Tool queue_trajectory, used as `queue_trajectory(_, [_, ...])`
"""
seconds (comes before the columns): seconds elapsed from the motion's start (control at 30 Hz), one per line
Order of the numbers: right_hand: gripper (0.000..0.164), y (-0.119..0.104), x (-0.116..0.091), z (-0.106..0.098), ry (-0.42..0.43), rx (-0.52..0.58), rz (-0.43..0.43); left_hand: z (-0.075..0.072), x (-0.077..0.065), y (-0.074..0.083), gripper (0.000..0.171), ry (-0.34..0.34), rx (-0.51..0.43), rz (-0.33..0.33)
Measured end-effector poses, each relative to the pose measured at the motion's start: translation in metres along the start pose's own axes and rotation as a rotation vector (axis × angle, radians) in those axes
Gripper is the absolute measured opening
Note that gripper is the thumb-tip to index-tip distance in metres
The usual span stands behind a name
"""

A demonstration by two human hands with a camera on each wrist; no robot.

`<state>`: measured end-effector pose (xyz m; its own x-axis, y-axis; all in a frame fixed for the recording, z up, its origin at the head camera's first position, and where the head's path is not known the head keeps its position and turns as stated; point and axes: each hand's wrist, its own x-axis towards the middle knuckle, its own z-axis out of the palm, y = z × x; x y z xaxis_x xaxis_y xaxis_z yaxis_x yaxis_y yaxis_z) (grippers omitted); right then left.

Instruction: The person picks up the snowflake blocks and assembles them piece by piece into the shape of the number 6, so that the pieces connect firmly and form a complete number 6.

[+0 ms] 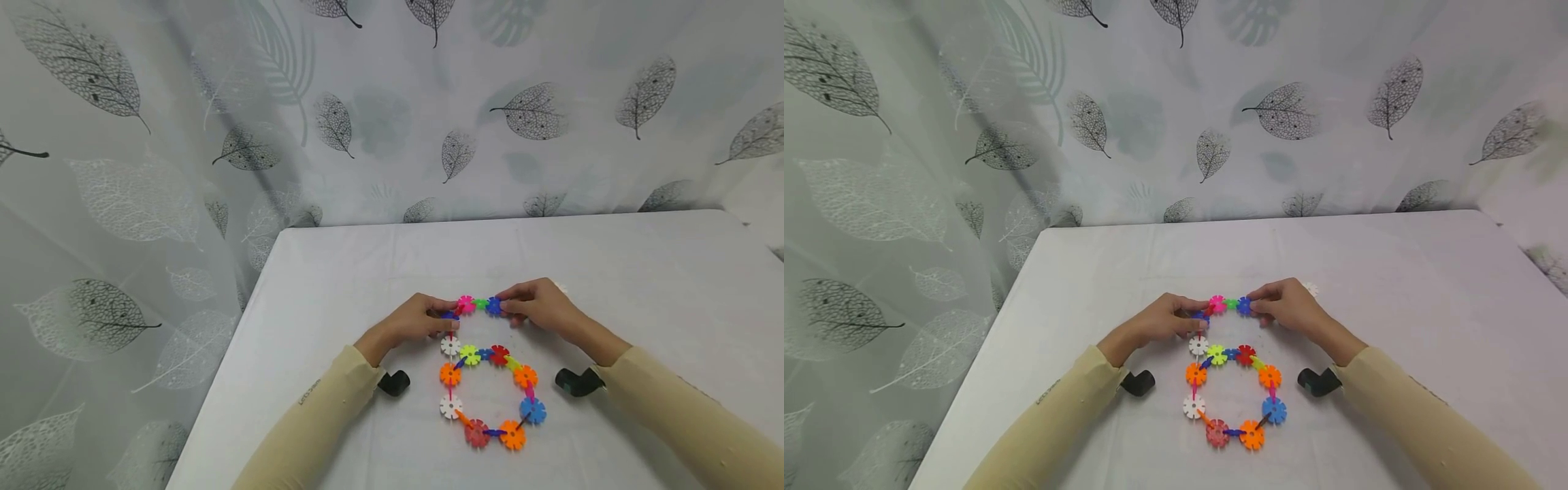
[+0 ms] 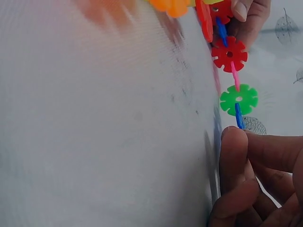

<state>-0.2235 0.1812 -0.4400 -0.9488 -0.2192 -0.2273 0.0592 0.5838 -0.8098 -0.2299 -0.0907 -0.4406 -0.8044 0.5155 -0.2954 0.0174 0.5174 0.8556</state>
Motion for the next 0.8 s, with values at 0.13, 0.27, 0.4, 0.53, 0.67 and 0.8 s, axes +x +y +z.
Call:
queue_trajectory(0.13, [0.032,0.0003,0.0014,0.0013,0.000,0.004,0.014,-0.0002,-0.0004,0.0002,0.050,-0.001,-0.020,-0.007])
queue_trajectory(0.27, [0.031,0.0017,0.0035,0.0017,0.006,0.003,0.025,-0.0007,0.0000,-0.0003,0.050,-0.006,-0.029,-0.006])
queue_trajectory(0.4, [0.029,0.0033,0.0052,0.0020,0.018,0.004,0.018,-0.0012,0.0002,-0.0001,0.050,-0.006,-0.022,-0.006])
queue_trajectory(0.53, [0.029,0.0032,0.0050,0.0024,0.024,-0.002,-0.010,-0.0011,0.0003,-0.0001,0.050,-0.005,-0.020,-0.006])
queue_trajectory(0.67, [0.029,0.0024,0.0041,0.0027,0.025,-0.010,-0.021,-0.0009,0.0008,-0.0006,0.049,-0.006,-0.020,-0.001])
queue_trajectory(0.8, [0.029,0.0030,0.0046,0.0036,0.022,-0.014,-0.028,-0.0007,0.0004,0.0003,0.048,-0.008,-0.023,-0.006])
